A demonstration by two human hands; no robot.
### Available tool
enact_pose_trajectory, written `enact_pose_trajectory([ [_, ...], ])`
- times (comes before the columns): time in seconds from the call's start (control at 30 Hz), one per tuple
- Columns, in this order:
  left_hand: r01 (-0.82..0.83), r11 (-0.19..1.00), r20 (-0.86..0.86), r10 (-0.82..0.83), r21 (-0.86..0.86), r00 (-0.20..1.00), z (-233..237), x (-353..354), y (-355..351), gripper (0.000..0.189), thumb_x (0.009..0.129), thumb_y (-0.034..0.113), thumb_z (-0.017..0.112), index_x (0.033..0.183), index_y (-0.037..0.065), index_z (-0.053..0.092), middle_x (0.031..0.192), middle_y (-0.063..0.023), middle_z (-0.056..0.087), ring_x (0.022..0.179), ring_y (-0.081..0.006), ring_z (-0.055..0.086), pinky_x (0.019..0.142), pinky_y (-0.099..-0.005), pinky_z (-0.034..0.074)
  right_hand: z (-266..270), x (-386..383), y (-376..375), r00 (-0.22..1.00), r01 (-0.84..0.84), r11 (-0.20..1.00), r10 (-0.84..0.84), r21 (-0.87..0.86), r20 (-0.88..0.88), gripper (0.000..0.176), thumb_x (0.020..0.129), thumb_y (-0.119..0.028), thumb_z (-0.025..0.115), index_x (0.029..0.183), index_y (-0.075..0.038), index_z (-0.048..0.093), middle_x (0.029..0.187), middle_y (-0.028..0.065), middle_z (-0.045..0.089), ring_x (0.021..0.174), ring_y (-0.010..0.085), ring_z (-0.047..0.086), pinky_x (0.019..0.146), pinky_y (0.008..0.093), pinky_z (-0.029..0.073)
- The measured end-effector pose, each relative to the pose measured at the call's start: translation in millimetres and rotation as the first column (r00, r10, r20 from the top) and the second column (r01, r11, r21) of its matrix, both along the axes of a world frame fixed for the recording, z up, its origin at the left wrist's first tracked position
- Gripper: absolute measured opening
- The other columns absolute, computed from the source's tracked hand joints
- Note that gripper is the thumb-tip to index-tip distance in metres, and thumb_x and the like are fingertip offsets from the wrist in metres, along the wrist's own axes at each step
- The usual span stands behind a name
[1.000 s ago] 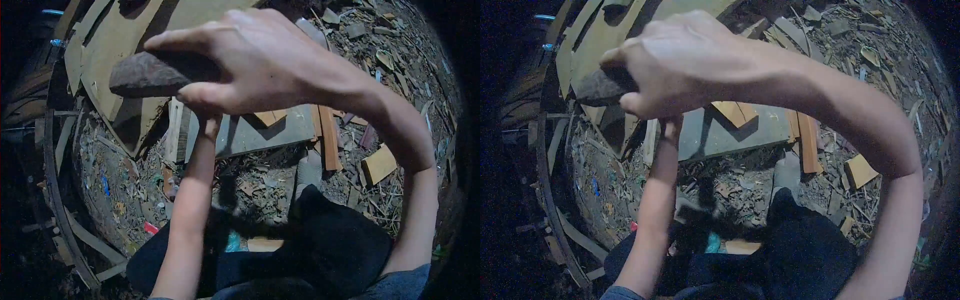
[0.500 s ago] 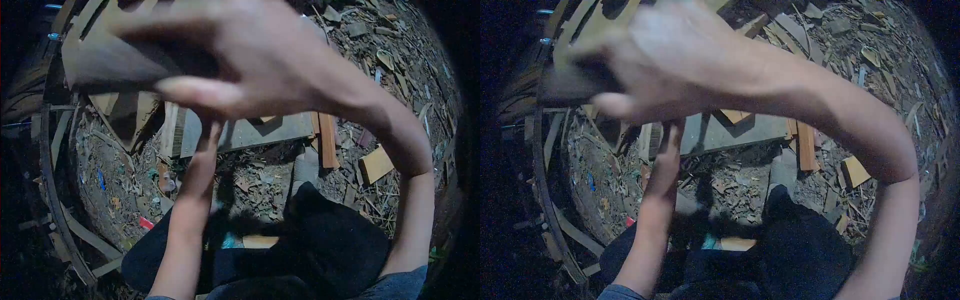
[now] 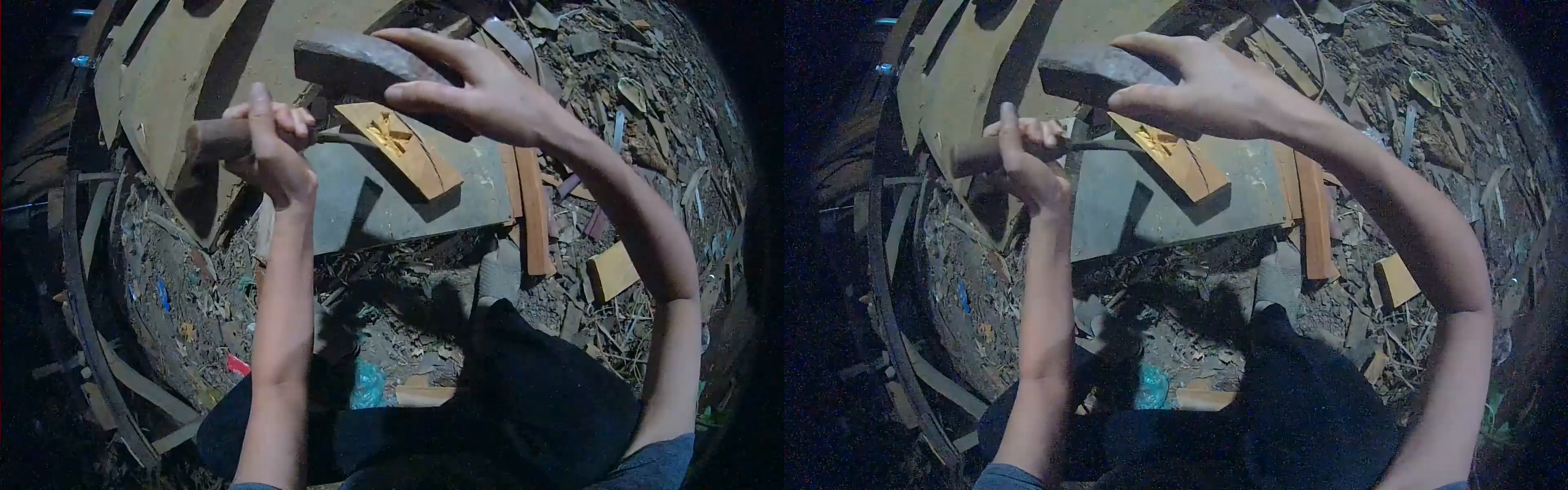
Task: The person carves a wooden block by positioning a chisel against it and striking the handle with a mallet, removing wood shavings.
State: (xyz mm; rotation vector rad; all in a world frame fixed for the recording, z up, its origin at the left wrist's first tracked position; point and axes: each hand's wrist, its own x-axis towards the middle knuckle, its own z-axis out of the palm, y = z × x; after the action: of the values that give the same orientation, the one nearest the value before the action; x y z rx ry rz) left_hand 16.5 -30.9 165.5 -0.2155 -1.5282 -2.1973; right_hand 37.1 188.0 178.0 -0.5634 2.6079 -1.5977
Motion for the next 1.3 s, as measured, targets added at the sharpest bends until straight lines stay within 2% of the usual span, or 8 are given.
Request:
enact_pose_trajectory([
  [0.1,0.011,1.0,0.0,-0.011,0.008,1.0,-8.0,-0.3,10.6,0.022,0.092,0.012,0.063,0.084,0.007,0.043,0.058,-0.0036,0.046,0.046,-0.0126,0.046,0.051,-0.0306,0.046,-11.3,-1.5,5.6,0.998,-0.007,1.0,0.005,-0.021,-0.07,0.072,0.085,-0.047,0.061,0.142,-0.007,0.043,0.109,0.0212,0.066,0.083,0.0225,0.068,0.076,0.0337,0.054],
  [0.17,0.011,1.0,-0.003,-0.011,0.0,1.0,-11.1,-2.1,15.5,0.022,0.092,0.011,0.063,0.084,0.007,0.043,0.058,-0.0038,0.047,0.046,-0.0125,0.046,0.05,-0.0307,0.046,-14.5,-0.5,9.3,1.0,-0.008,1.0,0.008,0.018,0.012,0.069,0.088,-0.047,0.064,0.144,-0.014,0.042,0.124,0.0151,0.059,0.111,0.0218,0.059,0.089,0.0351,0.051],
  [0.47,0.104,0.981,0.015,-0.103,-0.164,0.995,-17.4,-1.6,25.1,0.023,0.09,0.011,0.064,0.08,0.006,0.044,0.057,-0.003,0.047,0.046,-0.0111,0.046,0.046,-0.0267,0.04,-19.0,-1.2,18.2,0.994,-0.01,1.0,0.013,-0.029,0.105,0.071,0.087,-0.048,0.065,0.144,-0.014,0.042,0.128,0.016,0.057,0.114,0.0248,0.058,0.091,0.0366,0.051],
  [0.57,0.13,0.96,0.034,-0.126,-0.247,0.991,-15.9,-1.3,25.2,0.022,0.092,0.014,0.062,0.082,0.008,0.043,0.06,-0.0027,0.047,0.048,-0.0124,0.046,0.046,-0.0284,0.04,-24.3,-0.5,15.7,0.999,0.053,0.998,-0.053,-0.031,-0.01,0.076,0.083,-0.052,0.061,0.142,-0.009,0.043,0.108,0.0181,0.066,0.086,0.0207,0.066,0.074,0.0335,0.053],
  [1.1,0.076,0.951,0.003,-0.079,-0.3,0.997,-9.9,0.0,31.7,0.023,0.089,0.012,0.066,0.079,0.005,0.047,0.056,-0.0018,0.048,0.045,-0.0093,0.045,0.045,-0.0254,0.039,-21.8,-3.9,10.8,0.994,0.05,0.999,-0.051,-0.009,-0.093,0.076,0.084,-0.052,0.06,0.142,-0.007,0.043,0.114,0.02,0.065,0.085,0.0223,0.068,0.076,0.0356,0.054],
  [1.2,0.045,0.957,0.013,-0.043,-0.286,0.999,-10.5,1.7,30.1,0.022,0.089,0.011,0.065,0.078,0.004,0.047,0.056,-0.0018,0.048,0.045,-0.0098,0.045,0.046,-0.0265,0.04,-1.9,-5.7,6.7,0.943,0.072,0.995,-0.09,-0.067,-0.321,0.071,0.083,-0.048,0.061,0.139,-0.006,0.046,0.104,0.0217,0.068,0.085,0.0276,0.069,0.076,0.04,0.055],
  [1.27,0.056,0.973,0.025,-0.052,-0.225,0.998,-15.3,1.2,28.4,0.021,0.089,0.009,0.064,0.078,0.004,0.047,0.056,-0.002,0.047,0.046,-0.0103,0.045,0.047,-0.0271,0.041,48.9,4.5,13.4,0.997,-0.065,0.996,0.067,-0.059,0.032,0.063,0.088,-0.04,0.067,0.137,-0.006,0.047,0.124,0.0157,0.057,0.115,0.0255,0.057,0.097,0.0369,0.048],
  [1.3,0.101,0.98,0.002,-0.102,-0.174,0.995,-18.9,-0.6,23.6,0.02,0.088,0.008,0.064,0.078,0.004,0.047,0.056,-0.0025,0.047,0.045,-0.011,0.045,0.047,-0.0274,0.041,51.8,3.5,10.3,0.997,-0.064,0.996,0.066,-0.057,0.031,0.063,0.088,-0.04,0.067,0.137,-0.006,0.047,0.124,0.0157,0.057,0.115,0.0255,0.057,0.097,0.0369,0.048],
])
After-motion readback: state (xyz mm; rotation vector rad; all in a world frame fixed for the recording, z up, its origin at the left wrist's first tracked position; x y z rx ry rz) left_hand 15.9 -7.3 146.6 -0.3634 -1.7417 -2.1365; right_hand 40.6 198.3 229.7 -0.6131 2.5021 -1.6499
